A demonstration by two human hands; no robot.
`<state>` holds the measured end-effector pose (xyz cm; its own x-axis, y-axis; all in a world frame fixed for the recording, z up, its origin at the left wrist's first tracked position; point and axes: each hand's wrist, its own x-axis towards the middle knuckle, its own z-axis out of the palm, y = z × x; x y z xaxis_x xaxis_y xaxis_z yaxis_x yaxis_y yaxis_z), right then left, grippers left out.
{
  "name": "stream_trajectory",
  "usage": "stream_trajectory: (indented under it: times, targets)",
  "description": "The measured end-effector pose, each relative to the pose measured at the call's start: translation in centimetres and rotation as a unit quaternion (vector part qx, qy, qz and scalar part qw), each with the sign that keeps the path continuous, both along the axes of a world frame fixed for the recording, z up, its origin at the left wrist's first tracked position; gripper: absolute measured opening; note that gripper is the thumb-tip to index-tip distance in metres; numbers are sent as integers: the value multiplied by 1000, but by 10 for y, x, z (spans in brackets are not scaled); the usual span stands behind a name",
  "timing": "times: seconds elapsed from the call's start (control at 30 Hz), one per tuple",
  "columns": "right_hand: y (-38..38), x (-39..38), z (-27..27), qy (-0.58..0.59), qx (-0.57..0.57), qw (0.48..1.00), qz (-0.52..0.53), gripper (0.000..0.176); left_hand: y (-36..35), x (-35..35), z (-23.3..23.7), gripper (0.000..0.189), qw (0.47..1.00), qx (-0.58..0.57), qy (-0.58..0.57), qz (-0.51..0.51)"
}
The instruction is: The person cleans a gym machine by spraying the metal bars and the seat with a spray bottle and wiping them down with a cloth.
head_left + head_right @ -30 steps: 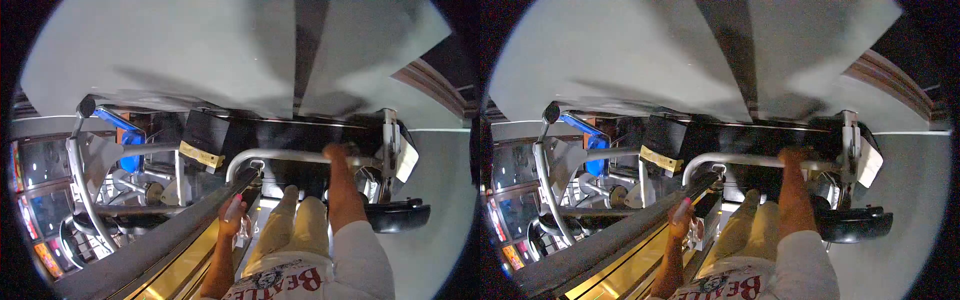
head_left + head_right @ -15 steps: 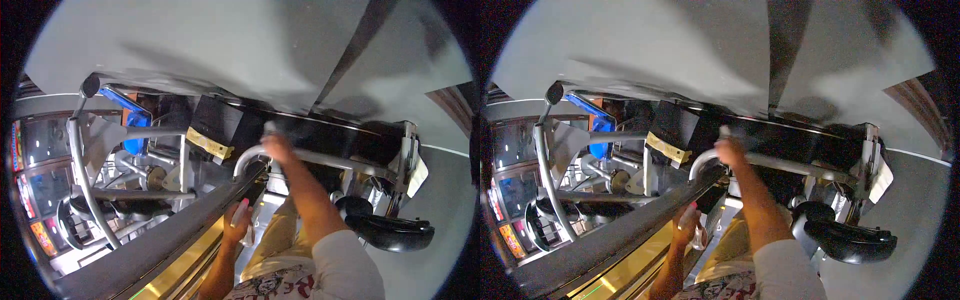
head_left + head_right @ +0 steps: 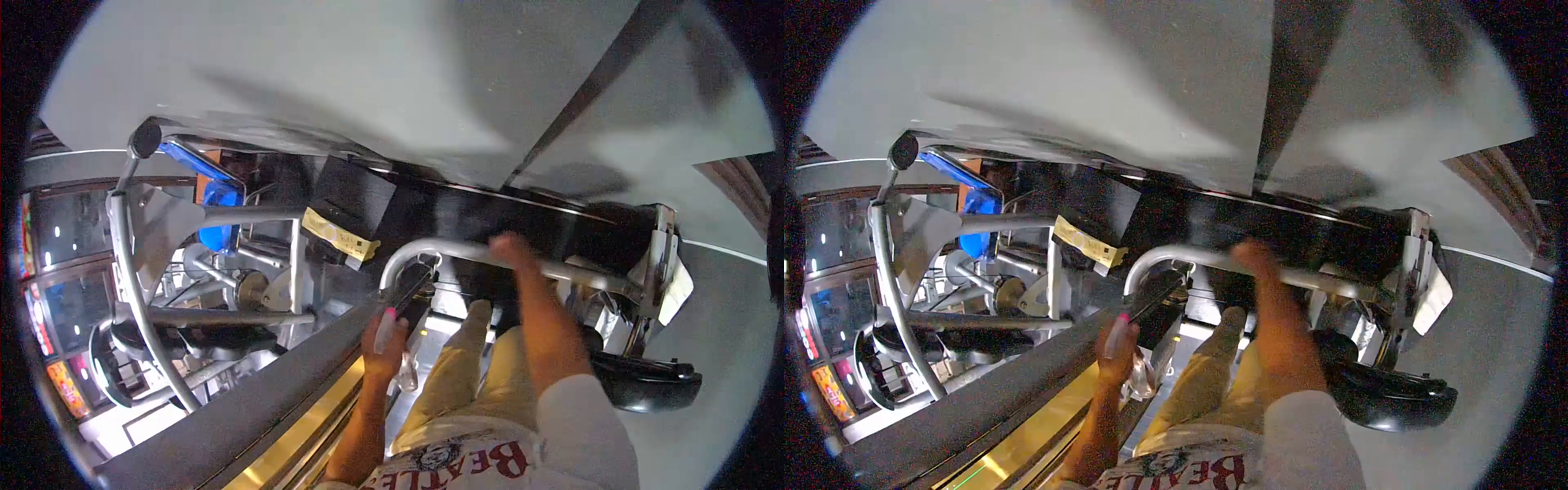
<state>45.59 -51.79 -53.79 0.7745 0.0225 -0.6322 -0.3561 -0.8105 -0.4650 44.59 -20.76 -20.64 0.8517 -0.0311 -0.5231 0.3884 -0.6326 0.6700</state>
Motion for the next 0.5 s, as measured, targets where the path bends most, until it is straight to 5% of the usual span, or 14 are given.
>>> stream_trajectory:
  times: [0.07, 0.1, 0.13, 0.17, 0.27, 0.43, 0.5]
  targets:
    - [96, 65, 49, -173, -23, 981, 89, 27, 0, -6, 2, 20, 999, -24, 35, 28]
    - [146, 79, 11, -514, 92, 853, -2, 18, 2, -12, 1, 19, 997, -57, 25, 43]
    - [165, 106, 137, -223, 29, 974, 25, 19, 6, -20, 0, 17, 994, -91, 16, 56]
    - [193, 113, 162, -215, 86, 972, 34, 19, 12, -27, -2, 15, 990, -125, 7, 70]
    - [278, 96, 113, -280, 85, 954, 71, 25, 14, -32, 8, 11, 987, -147, -22, 54]
    - [249, 102, 124, -355, 19, 932, 76, 36, 35, -37, 7, 10, 994, -108, 18, 14]
    - [232, 117, 122, -211, 23, 977, -2, 34, 30, -40, 8, 11, 994, -105, 10, 30]
